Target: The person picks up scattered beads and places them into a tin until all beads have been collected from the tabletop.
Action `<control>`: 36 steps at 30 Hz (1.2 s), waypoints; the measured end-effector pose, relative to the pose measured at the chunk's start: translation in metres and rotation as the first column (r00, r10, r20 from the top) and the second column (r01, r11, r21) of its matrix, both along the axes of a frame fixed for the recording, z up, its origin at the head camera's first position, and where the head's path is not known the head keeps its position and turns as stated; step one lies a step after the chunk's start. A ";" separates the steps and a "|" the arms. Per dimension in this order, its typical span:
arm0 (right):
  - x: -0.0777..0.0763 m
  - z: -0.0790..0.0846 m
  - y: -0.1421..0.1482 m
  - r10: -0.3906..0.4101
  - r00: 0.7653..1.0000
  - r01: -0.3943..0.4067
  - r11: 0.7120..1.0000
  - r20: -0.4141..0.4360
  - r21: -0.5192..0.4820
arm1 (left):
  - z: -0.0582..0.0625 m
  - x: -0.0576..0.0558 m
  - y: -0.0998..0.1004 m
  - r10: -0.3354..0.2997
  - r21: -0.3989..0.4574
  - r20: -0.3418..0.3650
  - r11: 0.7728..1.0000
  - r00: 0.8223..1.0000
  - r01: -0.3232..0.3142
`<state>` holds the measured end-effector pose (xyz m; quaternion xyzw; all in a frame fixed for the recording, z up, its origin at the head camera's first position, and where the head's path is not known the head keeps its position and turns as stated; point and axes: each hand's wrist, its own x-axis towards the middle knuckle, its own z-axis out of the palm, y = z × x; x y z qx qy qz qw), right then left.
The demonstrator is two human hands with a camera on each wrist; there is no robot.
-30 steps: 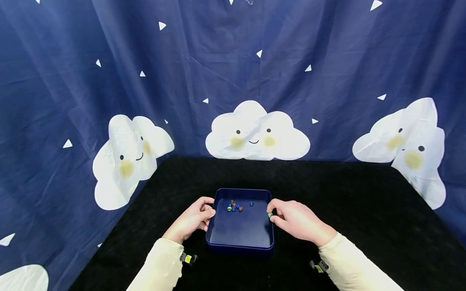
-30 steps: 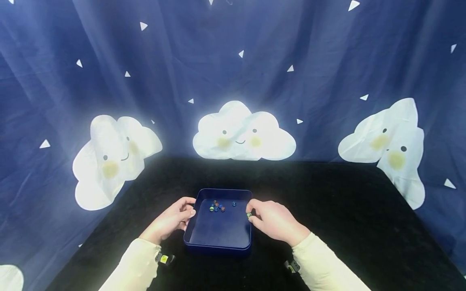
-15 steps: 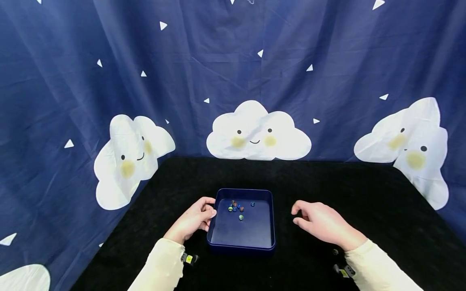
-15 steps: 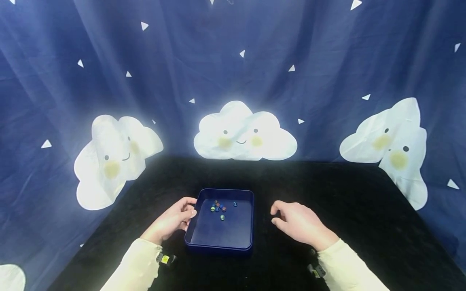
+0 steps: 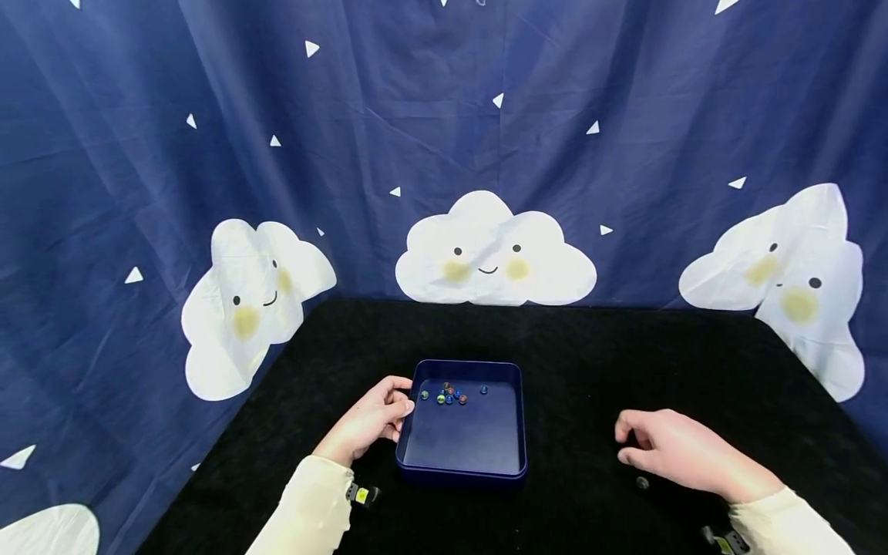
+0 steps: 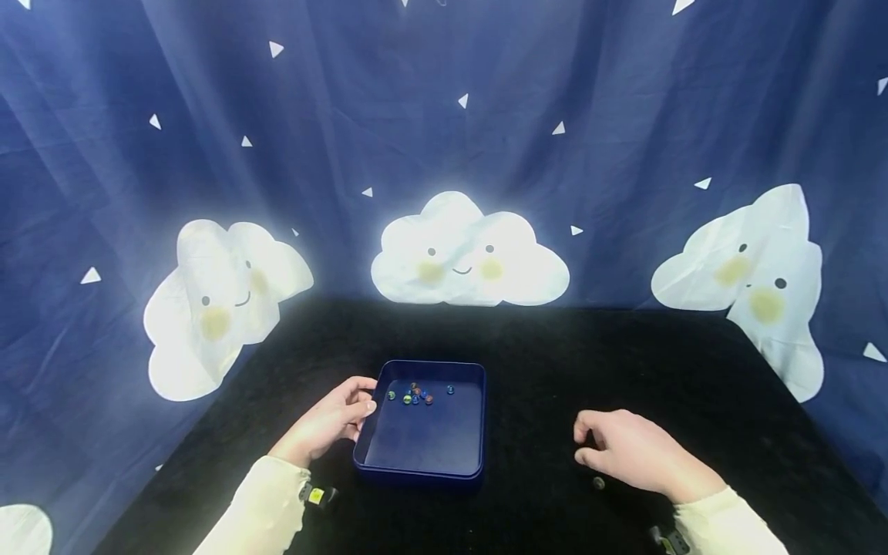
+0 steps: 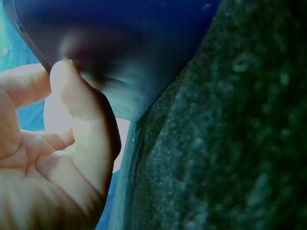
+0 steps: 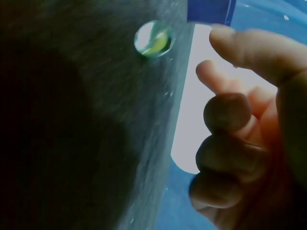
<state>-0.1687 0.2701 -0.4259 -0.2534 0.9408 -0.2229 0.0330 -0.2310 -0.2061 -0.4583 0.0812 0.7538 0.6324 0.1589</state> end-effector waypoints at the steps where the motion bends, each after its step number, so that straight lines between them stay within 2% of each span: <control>1: 0.001 -0.002 0.004 0.025 0.999 -0.025 1.000 0.035 -0.005 | 0.000 0.000 0.000 0.002 0.000 0.000 1.000 1.000 -0.002; 5: 0.004 -0.008 0.011 0.092 0.981 -0.089 0.996 0.173 -0.021 | -0.001 -0.001 0.000 0.002 -0.003 0.003 1.000 1.000 -0.002; 7: 0.004 -0.009 0.011 0.098 0.979 -0.098 0.995 0.182 -0.005 | -0.001 -0.001 0.000 0.002 -0.003 0.004 1.000 1.000 -0.002; 12: 0.002 -0.009 0.007 0.005 0.993 -0.017 0.996 0.120 0.093 | -0.001 0.000 -0.002 0.004 0.000 0.002 1.000 1.000 -0.004; 16: 0.003 -0.006 0.008 -0.120 0.981 0.091 0.977 0.150 0.191 | 0.000 0.002 -0.001 0.000 -0.001 0.001 1.000 1.000 0.000; 19: 0.003 -0.006 0.011 -0.158 0.972 0.115 0.966 0.175 0.233 | 0.000 0.002 0.000 -0.004 -0.001 -0.003 1.000 1.000 0.004; 26: 0.000 -0.006 0.013 -0.096 0.981 0.063 0.979 0.166 0.196 | 0.002 0.001 0.001 -0.007 -0.008 -0.009 1.000 1.000 0.007; 29: -0.003 -0.005 0.010 -0.059 0.991 0.039 0.987 0.124 0.158 | 0.002 0.002 0.001 -0.005 -0.009 0.001 1.000 1.000 0.005; 32: -0.004 -0.004 0.004 0.007 0.998 -0.012 0.997 0.063 0.078 | 0.001 0.002 0.001 -0.005 -0.010 0.004 1.000 1.000 0.005; 36: -0.005 0.001 -0.007 0.066 0.998 -0.067 0.998 -0.019 -0.015 | 0.002 0.001 0.000 -0.006 -0.013 -0.001 1.000 1.000 0.006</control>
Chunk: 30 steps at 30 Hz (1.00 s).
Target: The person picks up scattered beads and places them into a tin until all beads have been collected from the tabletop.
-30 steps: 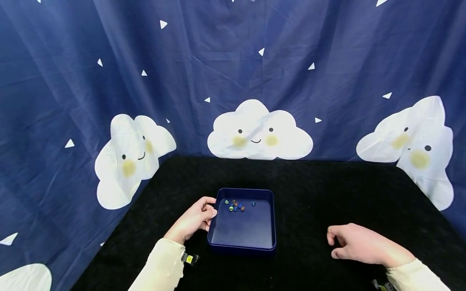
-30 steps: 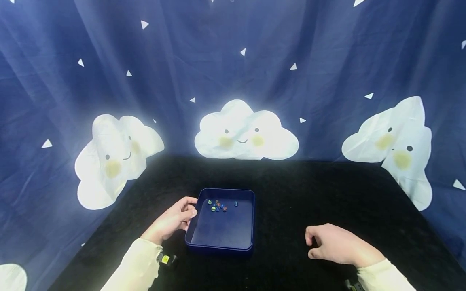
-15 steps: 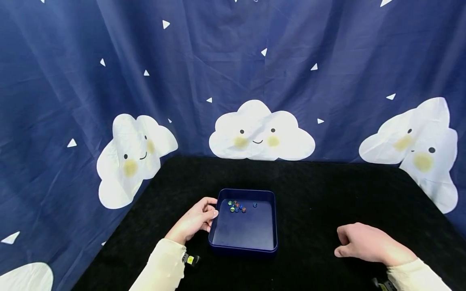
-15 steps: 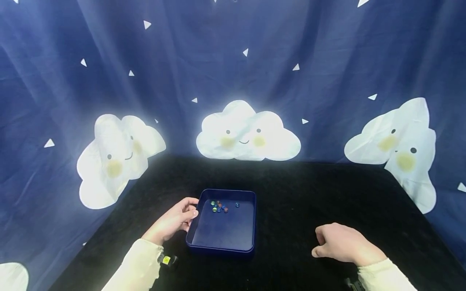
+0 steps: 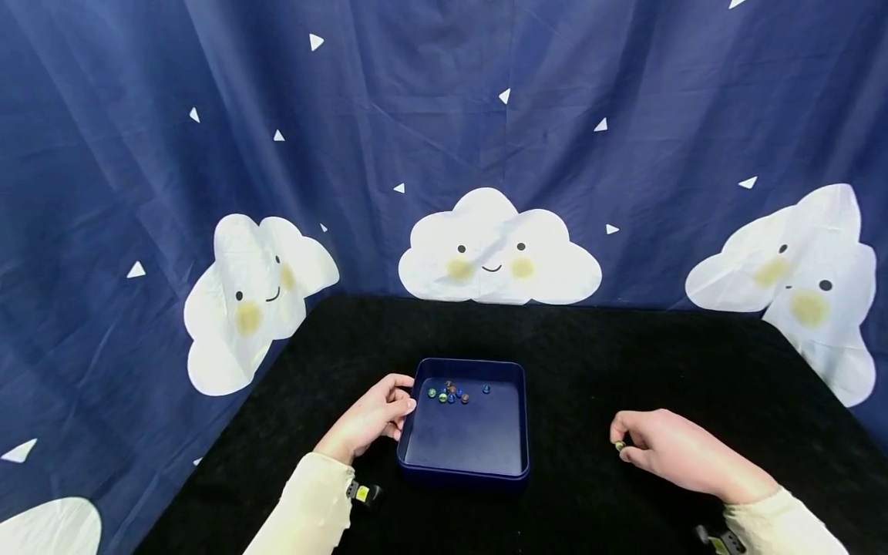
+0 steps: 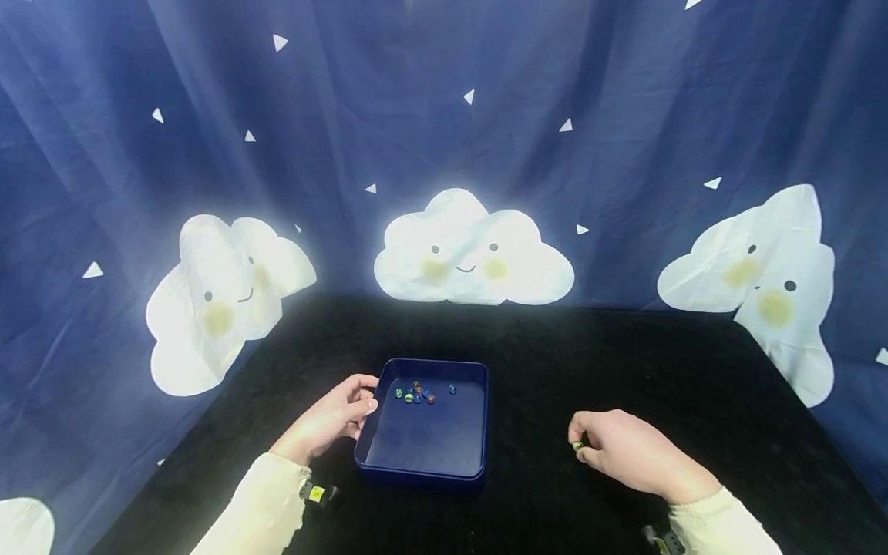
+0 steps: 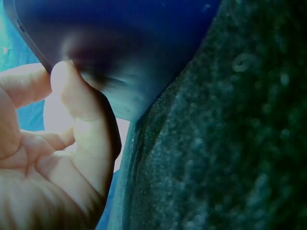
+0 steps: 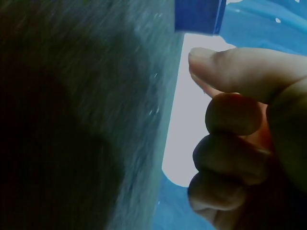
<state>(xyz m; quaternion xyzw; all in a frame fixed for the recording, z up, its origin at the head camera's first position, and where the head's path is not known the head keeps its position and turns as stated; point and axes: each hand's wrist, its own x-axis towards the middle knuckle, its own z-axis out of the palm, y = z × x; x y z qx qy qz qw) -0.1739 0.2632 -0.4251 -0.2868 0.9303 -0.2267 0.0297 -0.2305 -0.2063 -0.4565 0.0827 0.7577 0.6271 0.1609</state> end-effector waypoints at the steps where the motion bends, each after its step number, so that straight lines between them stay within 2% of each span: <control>1: -0.001 0.002 -0.003 0.005 1.000 -0.005 1.000 -0.014 -0.013 | 0.000 0.000 0.000 0.001 0.000 -0.002 1.000 1.000 -0.001; 11: -0.008 0.014 -0.035 -0.005 0.994 0.001 0.999 -0.108 -0.032 | 0.000 0.000 -0.002 0.020 -0.009 0.006 1.000 1.000 -0.019; 24: -0.014 0.014 -0.075 -0.021 0.986 0.016 0.999 -0.163 -0.030 | -0.001 0.000 0.001 0.001 0.009 0.009 1.000 1.000 -0.001; 30: -0.015 0.012 -0.087 -0.037 0.986 0.030 0.999 -0.161 -0.042 | 0.000 0.000 0.002 0.005 0.008 0.008 1.000 1.000 -0.005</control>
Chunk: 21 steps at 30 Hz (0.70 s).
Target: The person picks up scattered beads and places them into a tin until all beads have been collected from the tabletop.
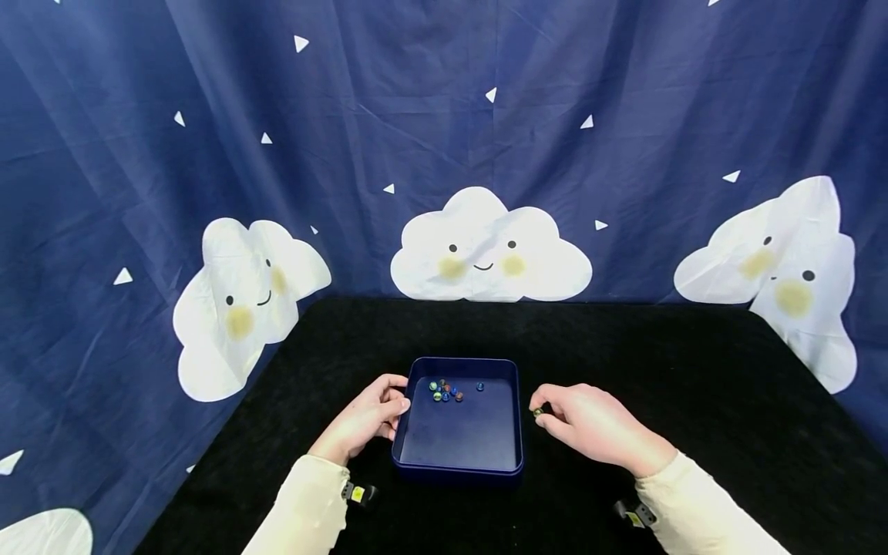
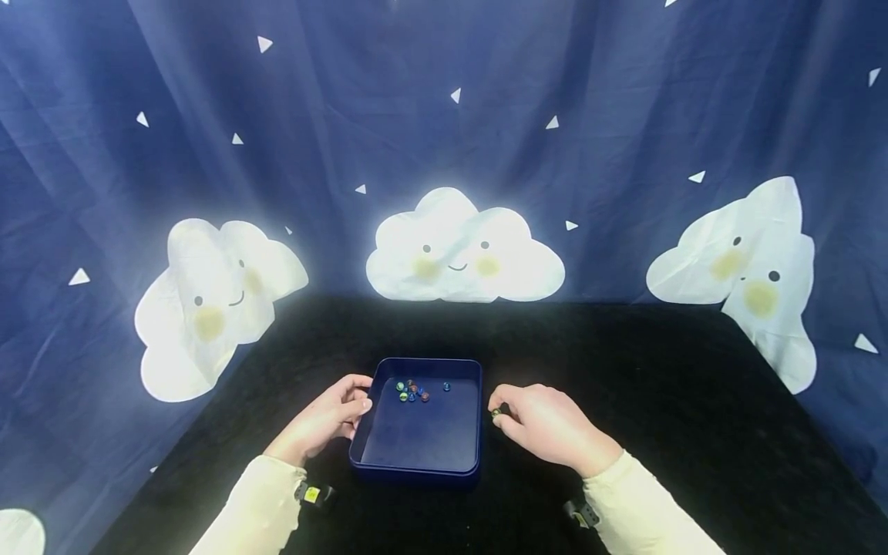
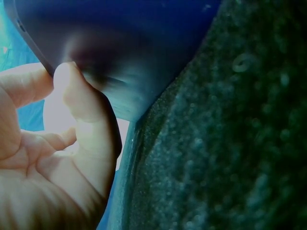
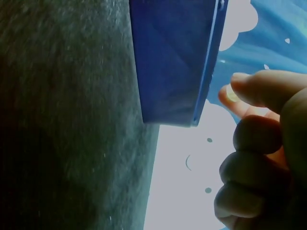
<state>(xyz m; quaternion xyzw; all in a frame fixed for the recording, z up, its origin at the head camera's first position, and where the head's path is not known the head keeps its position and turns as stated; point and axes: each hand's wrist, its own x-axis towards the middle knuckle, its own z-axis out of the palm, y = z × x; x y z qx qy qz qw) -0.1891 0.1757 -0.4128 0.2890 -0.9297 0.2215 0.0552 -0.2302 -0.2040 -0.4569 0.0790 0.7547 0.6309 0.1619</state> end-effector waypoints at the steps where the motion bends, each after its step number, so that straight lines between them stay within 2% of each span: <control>1: -0.001 -0.001 -0.002 -0.004 1.000 0.004 1.000 0.001 0.000 | 0.000 0.000 0.000 0.001 -0.001 0.000 1.000 1.000 -0.001; 13: -0.005 -0.007 -0.017 -0.025 0.999 0.025 1.000 0.023 -0.008 | 0.002 0.003 0.000 -0.001 -0.001 0.004 1.000 1.000 0.001; 21: -0.006 -0.001 -0.021 -0.033 0.999 0.034 0.995 0.010 -0.098 | 0.002 0.004 -0.002 0.003 -0.017 -0.002 1.000 1.000 -0.003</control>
